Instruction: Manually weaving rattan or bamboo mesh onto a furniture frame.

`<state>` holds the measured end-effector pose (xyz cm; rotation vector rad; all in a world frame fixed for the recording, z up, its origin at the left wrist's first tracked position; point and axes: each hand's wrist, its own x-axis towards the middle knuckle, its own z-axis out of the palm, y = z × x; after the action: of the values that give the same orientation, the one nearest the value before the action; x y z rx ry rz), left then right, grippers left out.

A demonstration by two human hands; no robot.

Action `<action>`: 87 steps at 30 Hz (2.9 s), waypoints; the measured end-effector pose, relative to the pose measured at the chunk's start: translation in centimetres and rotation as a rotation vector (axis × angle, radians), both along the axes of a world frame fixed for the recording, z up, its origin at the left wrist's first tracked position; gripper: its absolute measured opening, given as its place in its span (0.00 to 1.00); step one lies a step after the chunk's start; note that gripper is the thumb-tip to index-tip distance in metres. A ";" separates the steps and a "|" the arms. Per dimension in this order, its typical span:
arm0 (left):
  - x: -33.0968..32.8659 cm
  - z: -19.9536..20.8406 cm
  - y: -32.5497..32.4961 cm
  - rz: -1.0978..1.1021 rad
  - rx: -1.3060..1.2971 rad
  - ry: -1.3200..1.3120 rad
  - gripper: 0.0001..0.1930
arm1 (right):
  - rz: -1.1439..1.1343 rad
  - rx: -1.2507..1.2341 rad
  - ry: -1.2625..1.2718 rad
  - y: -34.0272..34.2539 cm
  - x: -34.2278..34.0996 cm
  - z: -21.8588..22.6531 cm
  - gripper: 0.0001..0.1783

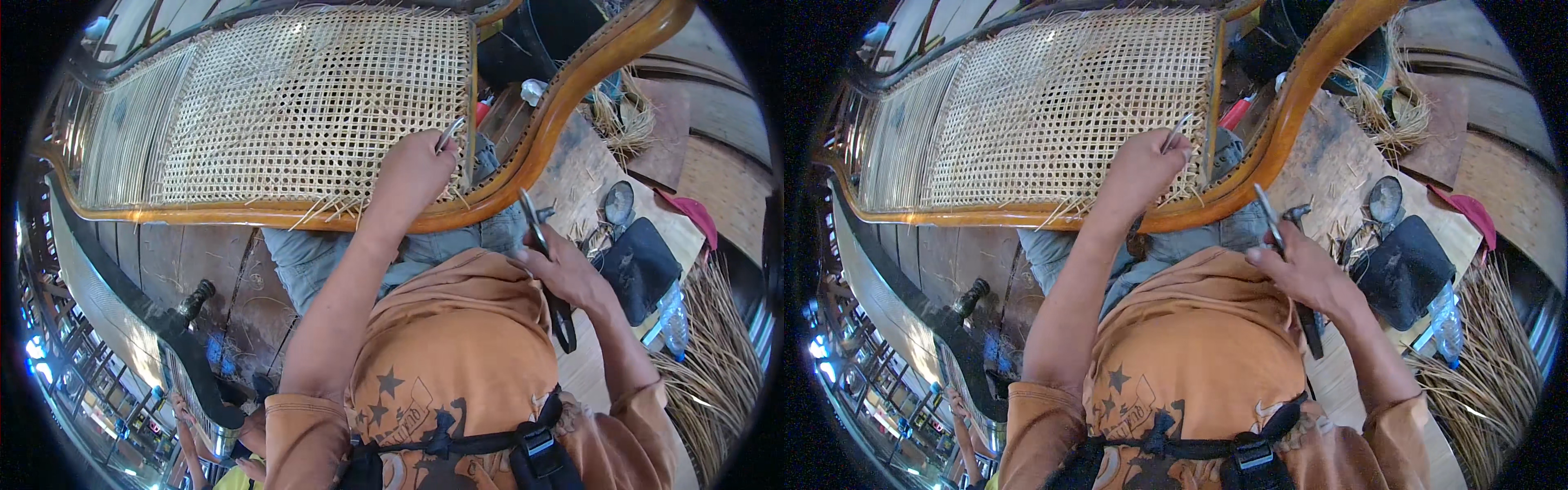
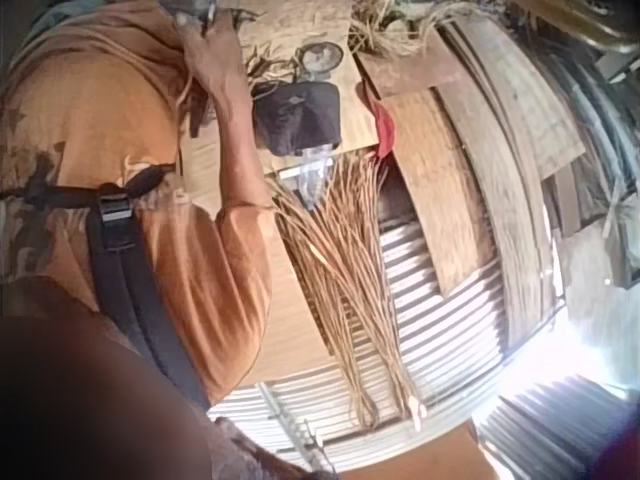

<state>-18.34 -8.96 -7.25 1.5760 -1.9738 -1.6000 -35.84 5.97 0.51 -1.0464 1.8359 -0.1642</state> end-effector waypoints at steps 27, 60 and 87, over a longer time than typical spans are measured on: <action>0.4 -0.8 -0.7 -0.215 -0.061 -0.152 0.14 | 0.335 0.175 0.252 -8.3 2.4 -1.7 0.26; -1.7 0.6 2.3 -0.082 -0.216 -0.200 0.11 | -0.376 -0.276 -0.273 2.0 2.7 -5.4 0.21; -0.4 -1.0 0.9 -0.385 -0.600 -0.041 0.08 | -0.275 -0.150 -0.129 0.4 0.8 -4.7 0.24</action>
<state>-18.77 -8.09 -8.23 1.0477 -2.5665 -0.9113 -35.08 6.34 -4.15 -0.8577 1.8638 -0.5285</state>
